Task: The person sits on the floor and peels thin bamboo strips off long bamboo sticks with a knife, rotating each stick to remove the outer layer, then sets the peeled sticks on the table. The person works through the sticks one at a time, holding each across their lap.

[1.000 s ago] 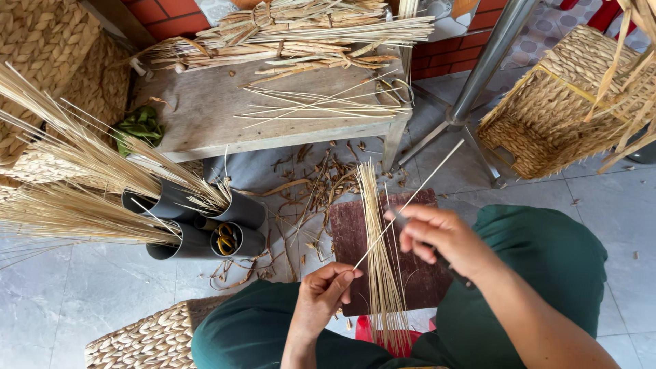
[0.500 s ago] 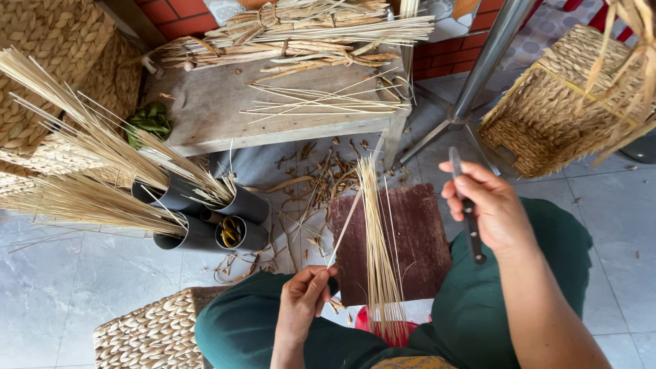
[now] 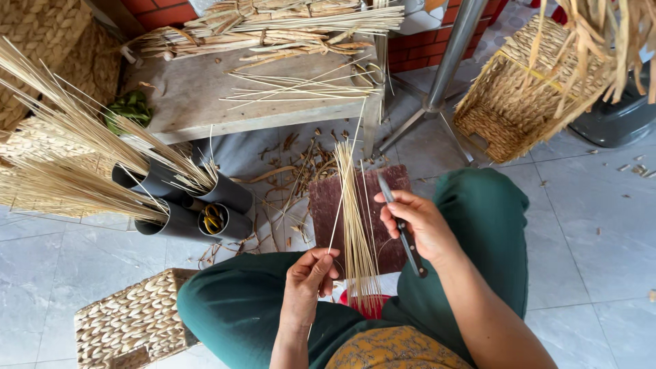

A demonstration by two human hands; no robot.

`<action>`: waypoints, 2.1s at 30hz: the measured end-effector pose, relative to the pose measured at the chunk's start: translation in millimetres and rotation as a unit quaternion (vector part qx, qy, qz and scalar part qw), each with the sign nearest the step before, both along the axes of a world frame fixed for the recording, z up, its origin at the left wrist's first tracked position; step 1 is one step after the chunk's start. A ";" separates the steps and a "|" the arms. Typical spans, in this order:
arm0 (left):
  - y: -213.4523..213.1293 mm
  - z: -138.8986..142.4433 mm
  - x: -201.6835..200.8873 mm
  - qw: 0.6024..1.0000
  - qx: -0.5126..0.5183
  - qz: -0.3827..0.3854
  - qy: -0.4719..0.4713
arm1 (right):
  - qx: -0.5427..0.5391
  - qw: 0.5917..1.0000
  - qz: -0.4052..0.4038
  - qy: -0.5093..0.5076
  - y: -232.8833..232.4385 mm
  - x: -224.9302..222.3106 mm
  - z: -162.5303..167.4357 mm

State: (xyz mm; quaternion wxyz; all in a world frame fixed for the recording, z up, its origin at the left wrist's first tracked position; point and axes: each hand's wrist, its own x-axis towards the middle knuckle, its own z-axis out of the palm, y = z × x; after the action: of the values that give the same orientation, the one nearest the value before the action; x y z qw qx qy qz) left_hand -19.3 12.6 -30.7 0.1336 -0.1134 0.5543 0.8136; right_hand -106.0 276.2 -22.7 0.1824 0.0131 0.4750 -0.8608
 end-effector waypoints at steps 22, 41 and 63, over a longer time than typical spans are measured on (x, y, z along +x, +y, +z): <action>16.1 30.3 38.7 0.999 0.042 -0.007 0.026 | 0.077 0.996 0.020 0.047 -5.3 57.2 2.2; -1.6 35.7 44.3 0.964 -0.172 -0.031 0.201 | 0.079 0.981 0.154 0.084 -52.6 99.3 12.3; -78.5 60.8 49.2 0.968 -0.215 -0.037 0.121 | 0.078 0.989 -0.052 0.118 -12.6 88.8 43.1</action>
State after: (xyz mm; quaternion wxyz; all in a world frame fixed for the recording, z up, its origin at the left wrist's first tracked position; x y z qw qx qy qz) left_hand 30.0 -65.8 30.0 0.0679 -0.0200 0.7323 0.6773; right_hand -17.2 263.6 20.4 0.0789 -0.0498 0.5576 -0.8248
